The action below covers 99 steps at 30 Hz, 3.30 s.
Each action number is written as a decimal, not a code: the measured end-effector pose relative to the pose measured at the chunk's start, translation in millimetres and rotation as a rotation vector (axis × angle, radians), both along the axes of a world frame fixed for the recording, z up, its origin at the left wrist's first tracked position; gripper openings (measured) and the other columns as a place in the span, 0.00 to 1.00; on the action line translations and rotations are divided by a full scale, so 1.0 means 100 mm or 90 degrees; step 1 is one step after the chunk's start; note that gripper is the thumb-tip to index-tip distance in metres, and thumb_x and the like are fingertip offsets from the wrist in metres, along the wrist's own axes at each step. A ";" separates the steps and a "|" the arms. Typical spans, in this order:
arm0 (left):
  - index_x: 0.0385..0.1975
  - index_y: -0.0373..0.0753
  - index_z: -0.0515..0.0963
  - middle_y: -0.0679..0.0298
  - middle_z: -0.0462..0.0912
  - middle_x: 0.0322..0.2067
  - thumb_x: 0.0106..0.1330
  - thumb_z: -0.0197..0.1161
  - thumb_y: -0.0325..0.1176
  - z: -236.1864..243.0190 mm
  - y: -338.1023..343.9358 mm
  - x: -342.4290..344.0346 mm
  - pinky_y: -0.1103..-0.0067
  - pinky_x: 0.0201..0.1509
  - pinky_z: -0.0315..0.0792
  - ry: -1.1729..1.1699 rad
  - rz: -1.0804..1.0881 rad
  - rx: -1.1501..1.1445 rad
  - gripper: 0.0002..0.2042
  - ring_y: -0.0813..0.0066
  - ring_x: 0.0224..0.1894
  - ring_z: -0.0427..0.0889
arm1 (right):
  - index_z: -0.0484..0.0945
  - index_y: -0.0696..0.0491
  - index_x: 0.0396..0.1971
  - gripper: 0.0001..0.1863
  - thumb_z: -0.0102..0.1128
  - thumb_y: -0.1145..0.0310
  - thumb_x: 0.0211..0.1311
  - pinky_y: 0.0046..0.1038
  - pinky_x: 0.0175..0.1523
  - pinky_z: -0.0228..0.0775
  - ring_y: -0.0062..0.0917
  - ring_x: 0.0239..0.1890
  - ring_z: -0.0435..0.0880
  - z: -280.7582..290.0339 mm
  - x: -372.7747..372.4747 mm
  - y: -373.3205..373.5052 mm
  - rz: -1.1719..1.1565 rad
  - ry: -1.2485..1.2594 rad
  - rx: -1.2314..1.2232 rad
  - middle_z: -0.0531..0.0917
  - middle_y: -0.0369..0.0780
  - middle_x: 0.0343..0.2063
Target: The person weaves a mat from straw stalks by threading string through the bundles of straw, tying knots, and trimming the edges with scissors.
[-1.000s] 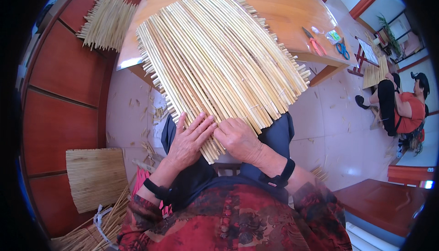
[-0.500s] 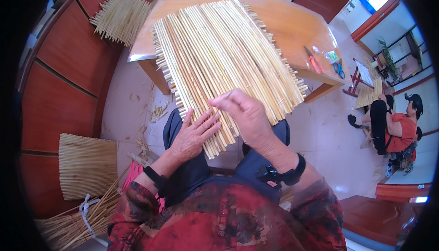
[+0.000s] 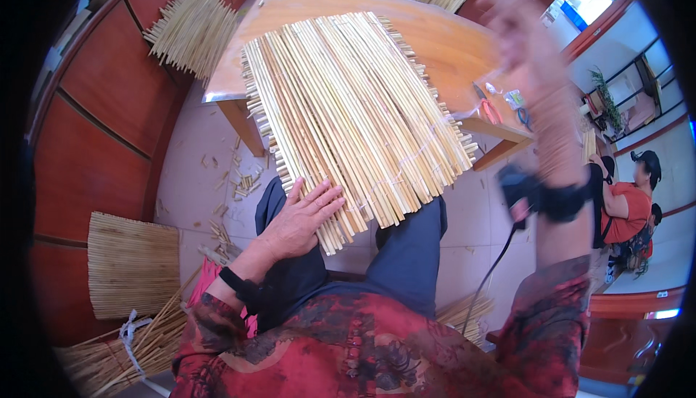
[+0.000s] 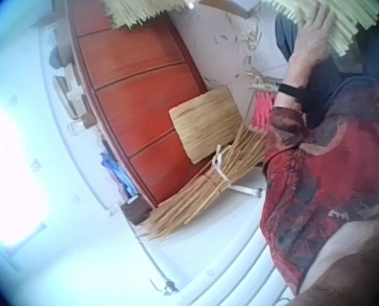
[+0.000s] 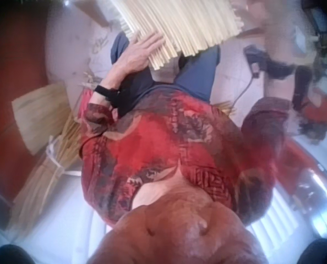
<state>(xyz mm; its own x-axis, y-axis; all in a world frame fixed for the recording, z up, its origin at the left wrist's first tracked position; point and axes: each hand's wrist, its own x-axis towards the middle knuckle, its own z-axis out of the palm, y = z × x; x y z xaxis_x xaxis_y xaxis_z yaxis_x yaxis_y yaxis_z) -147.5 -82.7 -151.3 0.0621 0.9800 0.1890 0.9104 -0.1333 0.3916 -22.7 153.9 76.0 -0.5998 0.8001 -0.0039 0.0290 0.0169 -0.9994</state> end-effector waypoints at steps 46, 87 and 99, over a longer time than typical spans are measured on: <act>0.49 0.43 0.69 0.65 0.65 0.56 0.49 0.53 0.24 -0.12 -0.02 -0.03 0.63 0.65 0.43 -0.124 0.025 0.066 0.23 0.68 0.61 0.58 | 0.73 0.61 0.31 0.10 0.45 0.70 0.61 0.13 0.21 0.55 0.13 0.22 0.66 0.85 -0.74 0.67 0.203 -0.130 0.381 0.70 0.37 0.22; 0.56 0.39 0.62 0.58 0.55 0.61 0.52 0.55 0.48 -0.06 0.48 0.21 0.59 0.65 0.33 0.037 0.144 0.010 0.31 0.65 0.65 0.48 | 0.73 0.57 0.25 0.18 0.44 0.57 0.63 0.16 0.31 0.65 0.14 0.24 0.73 -1.61 0.13 -0.90 0.327 -0.085 -0.167 0.75 0.35 0.23; 0.57 0.37 0.60 0.55 0.56 0.60 0.53 0.50 0.42 -0.07 0.45 0.17 0.57 0.65 0.32 0.050 0.134 0.018 0.29 0.62 0.65 0.50 | 0.68 0.60 0.20 0.14 0.48 0.64 0.58 0.30 0.26 0.62 0.30 0.19 0.70 -1.75 -0.03 -1.22 0.296 -0.128 0.226 0.70 0.44 0.15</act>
<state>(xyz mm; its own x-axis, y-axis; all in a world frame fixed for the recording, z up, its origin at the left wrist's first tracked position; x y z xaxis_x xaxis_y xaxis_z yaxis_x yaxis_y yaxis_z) -130.0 -37.6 -158.5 -0.1274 0.9674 0.2187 0.9469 0.0530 0.3170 -26.1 32.0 -99.3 -0.9009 0.4289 0.0659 0.1260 0.4039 -0.9061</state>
